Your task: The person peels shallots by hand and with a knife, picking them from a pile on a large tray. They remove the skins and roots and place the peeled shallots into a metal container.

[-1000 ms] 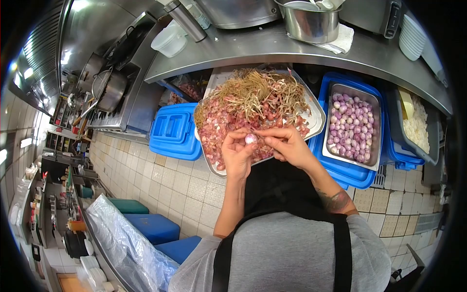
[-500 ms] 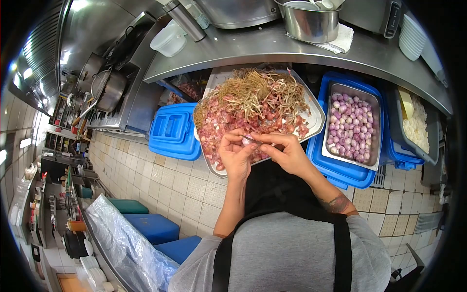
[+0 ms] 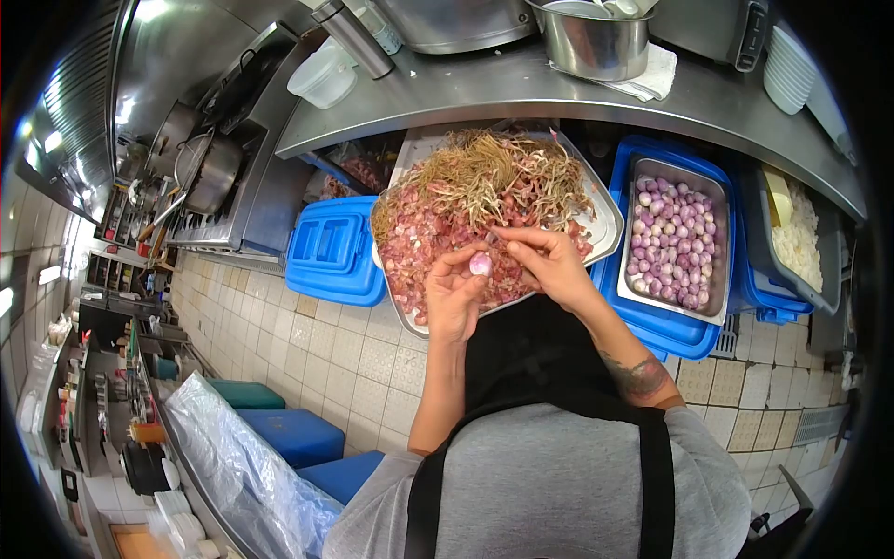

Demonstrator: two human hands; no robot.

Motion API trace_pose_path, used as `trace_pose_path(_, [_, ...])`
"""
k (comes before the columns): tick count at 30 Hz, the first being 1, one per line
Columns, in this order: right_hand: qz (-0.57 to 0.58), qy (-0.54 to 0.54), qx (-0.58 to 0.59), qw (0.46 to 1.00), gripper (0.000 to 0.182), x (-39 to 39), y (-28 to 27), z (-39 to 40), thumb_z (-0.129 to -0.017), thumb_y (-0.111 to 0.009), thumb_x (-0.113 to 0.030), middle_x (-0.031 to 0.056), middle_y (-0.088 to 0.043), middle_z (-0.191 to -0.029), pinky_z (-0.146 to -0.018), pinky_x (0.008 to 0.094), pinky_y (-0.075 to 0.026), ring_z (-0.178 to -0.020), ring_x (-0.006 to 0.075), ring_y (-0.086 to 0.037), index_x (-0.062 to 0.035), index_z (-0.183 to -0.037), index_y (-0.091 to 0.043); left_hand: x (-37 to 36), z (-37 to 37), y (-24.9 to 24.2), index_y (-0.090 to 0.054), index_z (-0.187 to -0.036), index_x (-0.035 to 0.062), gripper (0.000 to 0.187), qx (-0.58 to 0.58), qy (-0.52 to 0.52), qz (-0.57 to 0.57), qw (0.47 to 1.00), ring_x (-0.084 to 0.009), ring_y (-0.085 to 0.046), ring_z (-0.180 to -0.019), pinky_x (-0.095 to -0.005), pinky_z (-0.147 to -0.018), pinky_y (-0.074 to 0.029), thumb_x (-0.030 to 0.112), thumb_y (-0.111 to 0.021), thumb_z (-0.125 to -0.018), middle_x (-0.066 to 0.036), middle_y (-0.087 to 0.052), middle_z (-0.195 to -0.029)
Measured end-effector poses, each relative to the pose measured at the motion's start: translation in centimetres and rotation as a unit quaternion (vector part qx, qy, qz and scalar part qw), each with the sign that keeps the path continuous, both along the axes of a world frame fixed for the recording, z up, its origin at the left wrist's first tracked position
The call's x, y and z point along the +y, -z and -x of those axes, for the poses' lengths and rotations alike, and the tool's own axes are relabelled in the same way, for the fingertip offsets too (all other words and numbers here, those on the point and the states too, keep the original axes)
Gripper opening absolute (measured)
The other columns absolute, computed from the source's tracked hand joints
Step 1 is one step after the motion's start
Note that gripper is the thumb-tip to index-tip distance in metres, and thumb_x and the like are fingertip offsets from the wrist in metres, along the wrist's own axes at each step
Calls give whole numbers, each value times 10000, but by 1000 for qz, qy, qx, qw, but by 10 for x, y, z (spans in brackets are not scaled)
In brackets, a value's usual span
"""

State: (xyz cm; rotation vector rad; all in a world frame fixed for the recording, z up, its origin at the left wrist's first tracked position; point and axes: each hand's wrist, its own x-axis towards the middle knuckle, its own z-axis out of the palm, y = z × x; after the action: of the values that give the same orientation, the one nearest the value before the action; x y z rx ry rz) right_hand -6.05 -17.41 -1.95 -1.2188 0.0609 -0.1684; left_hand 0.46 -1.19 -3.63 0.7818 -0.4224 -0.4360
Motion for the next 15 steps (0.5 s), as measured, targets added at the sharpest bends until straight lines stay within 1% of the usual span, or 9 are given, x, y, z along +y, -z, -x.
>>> trace_pose_path(2, [129, 80, -18, 988, 268, -2, 8, -7, -911, -553, -140, 20, -589, -710, -485, 233, -392, -518, 57, -467, -33, -1147, -620, -1, 0, -1, -548, -1134, -9, 400, 17, 2, -2, 1000, -194, -576, -1039, -287, -879, -494, -102, -648, -758, -181, -546, -1209])
trace_pose_path(4, [201, 152, -83, 964, 282, -1, 16, -16, -923, -532, -133, 24, -605, -775, -570, 253, -428, -605, 95, -520, -29, -1176, -600, -2, -1, 1, -531, -1175, -10, 412, 32, -5, -2, 999, -192, -570, -1054, -283, -893, -488, -93, -627, -783, -180, -537, -1229])
trace_pose_path(6, [265, 183, -88, 943, 294, -2, 17, -17, -922, -528, -126, 43, -628, -851, -664, 276, -452, -712, 130, -566, -24, -1192, -586, -4, -2, 3, -516, -1195, -7, 425, 53, -15, 15, 998, -192, -571, -1052, -283, -899, -487, -96, -613, -791, -168, -543, -1220])
trace_pose_path(8, [321, 174, -33, 930, 306, -5, 11, -13, -908, -540, -120, 75, -660, -937, -766, 301, -462, -838, 162, -605, -19, -1195, -579, -5, -1, 2, -505, -1203, -3, 427, 72, -20, 27, 997, -189, -573, -1044, -285, -899, -489, -98, -602, -798, -156, -551, -1205])
trace_pose_path(11, [378, 162, -8, 912, 315, -3, -5, -5, -887, -555, -107, 107, -661, -970, -765, 290, -467, -843, 162, -617, -23, -1189, -583, -8, 0, -4, -503, -1186, 6, 406, 98, -27, 29, 994, -180, -578, -1019, -292, -889, -499, -100, -591, -804, -136, -565, -1165])
trace_pose_path(14, [348, 150, -40, 924, 290, -1, -8, -3, -857, -582, -120, 147, -616, -791, -696, 330, -462, -713, 246, -601, -74, -1140, -627, -9, 0, -4, -516, -1137, 18, 366, 114, -40, 23, 992, -172, -588, -982, -297, -871, -510, -107, -592, -801, -114, -574, -1115])
trace_pose_path(15, [325, 144, -77, 931, 309, 0, -6, -4, -861, -576, -104, 102, -615, -784, -683, 314, -457, -711, 199, -582, -65, -1165, -610, -9, -1, -3, -520, -1116, 22, 353, 114, -41, 23, 992, -170, -590, -972, -297, -865, -514, -111, -594, -797, -107, -573, -1104])
